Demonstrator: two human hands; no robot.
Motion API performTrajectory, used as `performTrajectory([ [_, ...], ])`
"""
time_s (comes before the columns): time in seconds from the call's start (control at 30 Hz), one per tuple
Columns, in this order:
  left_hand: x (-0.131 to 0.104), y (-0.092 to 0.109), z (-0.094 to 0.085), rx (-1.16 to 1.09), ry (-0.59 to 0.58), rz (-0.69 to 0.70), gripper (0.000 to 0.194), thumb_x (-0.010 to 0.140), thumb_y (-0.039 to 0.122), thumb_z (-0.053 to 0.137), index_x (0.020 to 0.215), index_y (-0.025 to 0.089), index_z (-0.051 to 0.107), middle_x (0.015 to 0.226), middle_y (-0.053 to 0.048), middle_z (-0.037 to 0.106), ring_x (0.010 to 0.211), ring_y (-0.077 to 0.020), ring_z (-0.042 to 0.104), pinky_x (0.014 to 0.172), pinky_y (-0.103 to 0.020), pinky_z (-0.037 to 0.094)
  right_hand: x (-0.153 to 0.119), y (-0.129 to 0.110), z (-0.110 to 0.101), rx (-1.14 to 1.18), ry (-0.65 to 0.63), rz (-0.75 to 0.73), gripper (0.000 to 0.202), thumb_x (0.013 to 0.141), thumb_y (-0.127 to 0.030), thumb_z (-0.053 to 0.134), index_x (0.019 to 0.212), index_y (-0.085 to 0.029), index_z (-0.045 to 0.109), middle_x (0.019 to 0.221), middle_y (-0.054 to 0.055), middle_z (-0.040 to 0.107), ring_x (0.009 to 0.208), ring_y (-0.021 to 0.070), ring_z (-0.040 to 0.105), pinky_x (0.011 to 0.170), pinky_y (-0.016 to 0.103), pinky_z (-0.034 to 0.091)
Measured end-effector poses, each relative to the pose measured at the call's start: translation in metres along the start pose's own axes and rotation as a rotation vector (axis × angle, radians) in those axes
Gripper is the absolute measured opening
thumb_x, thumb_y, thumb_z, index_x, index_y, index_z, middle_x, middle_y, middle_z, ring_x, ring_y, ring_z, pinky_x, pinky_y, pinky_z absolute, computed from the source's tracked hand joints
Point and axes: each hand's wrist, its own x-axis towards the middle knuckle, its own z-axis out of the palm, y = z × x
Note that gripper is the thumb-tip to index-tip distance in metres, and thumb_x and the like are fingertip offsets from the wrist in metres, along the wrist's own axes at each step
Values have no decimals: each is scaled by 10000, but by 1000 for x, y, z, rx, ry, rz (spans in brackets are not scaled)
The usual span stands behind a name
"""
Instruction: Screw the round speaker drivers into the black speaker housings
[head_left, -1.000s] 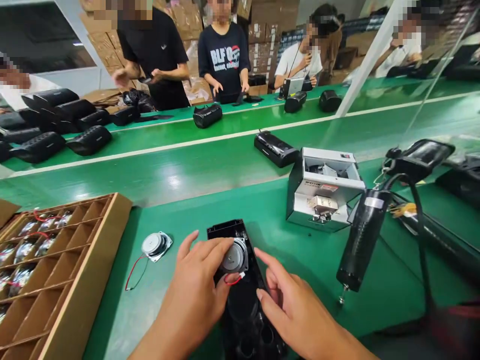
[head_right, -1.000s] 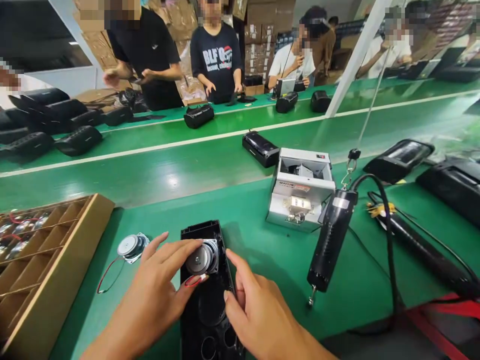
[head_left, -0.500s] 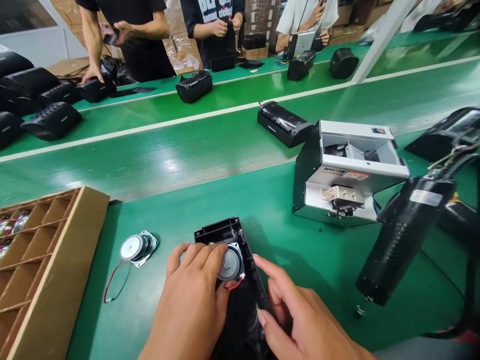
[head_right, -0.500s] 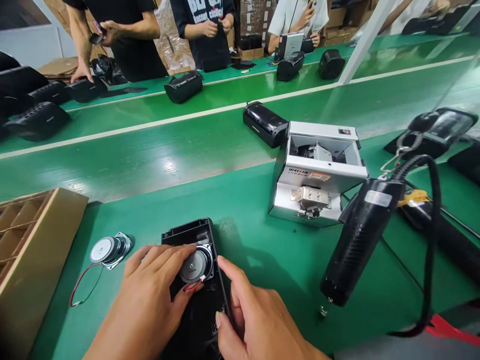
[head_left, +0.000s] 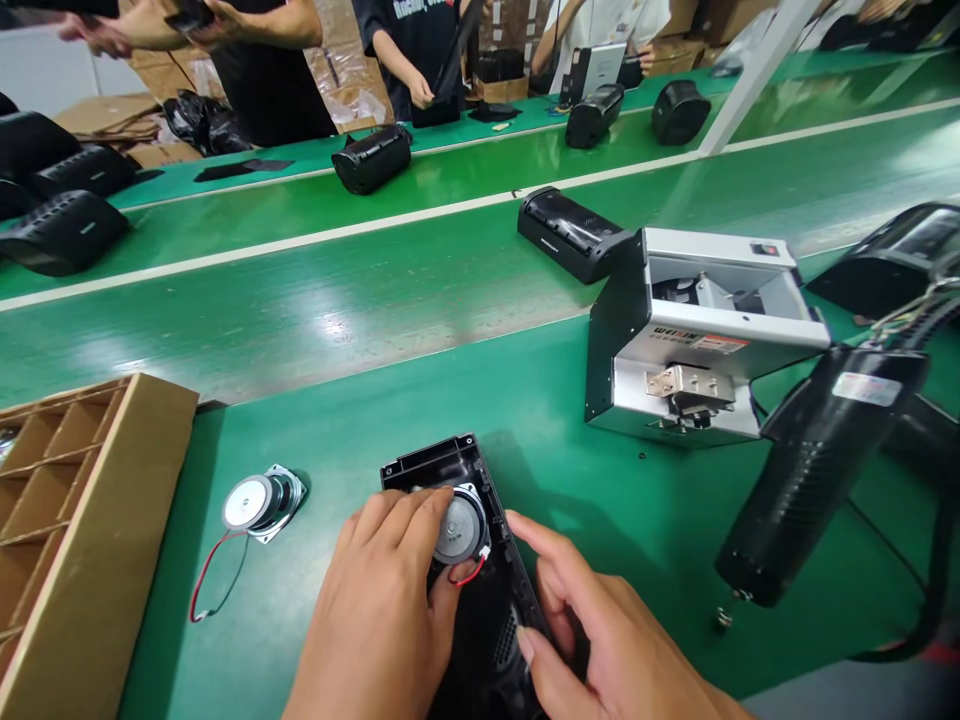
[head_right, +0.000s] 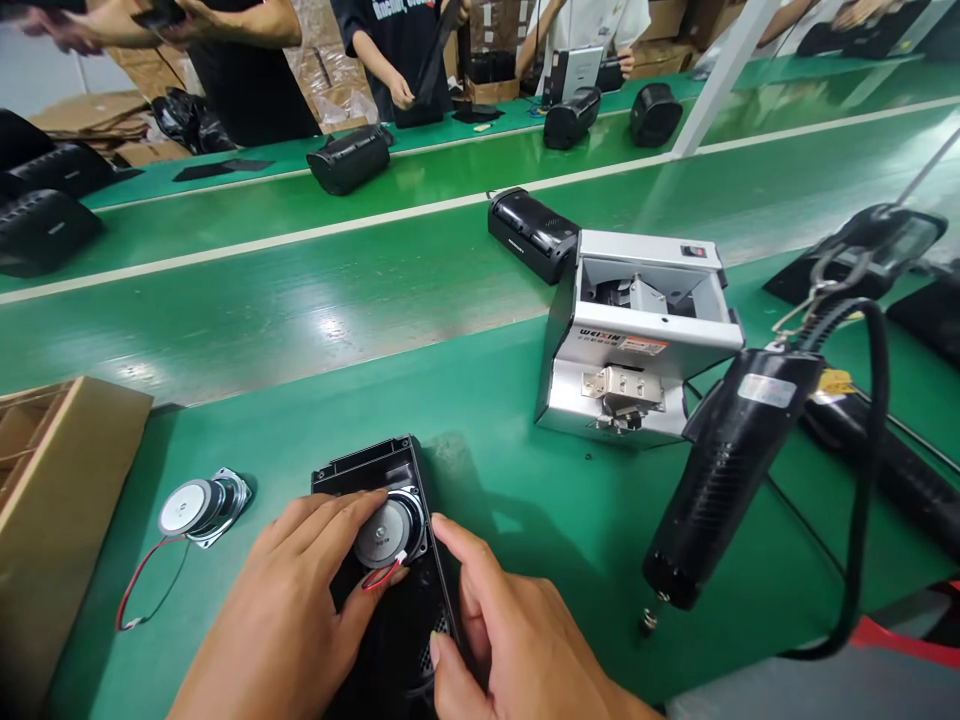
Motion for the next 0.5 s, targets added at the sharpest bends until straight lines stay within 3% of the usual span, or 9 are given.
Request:
performTrajectory([
  [0.23,-1,-2,-1,15,-19,18,487,837,66,669,1312,162,621,1141,-90,756,1007,-300,663,811,-515,625,2,-4,0,-39,35,-61,833,865,-121,559,1636,-286,291,721,-79,618,554,132,600,563,257,455],
  [0.37,-1,3,-4,135,18,6,484,849,83,669,1323,173,700,1255,-161,638,1112,-348,595,886,-565,611,0,-10,-2,-86,95,-111,741,929,-129,568,1617,-280,338,775,-68,648,592,135,635,599,265,518],
  [0.43,-3,8,-4,236,48,-58,465,869,130,689,1317,237,748,1349,-193,527,1166,-403,546,901,-639,585,-7,-3,-11,-118,259,-242,655,956,-150,581,1584,-250,422,884,-20,669,712,155,668,691,291,572],
  [0.5,-7,10,-1,275,59,-150,421,905,200,698,1305,309,775,1420,-203,438,1193,-436,527,909,-698,560,-19,13,-29,-184,599,-359,595,917,-164,659,1494,-245,539,1056,46,654,919,208,670,816,344,592],
])
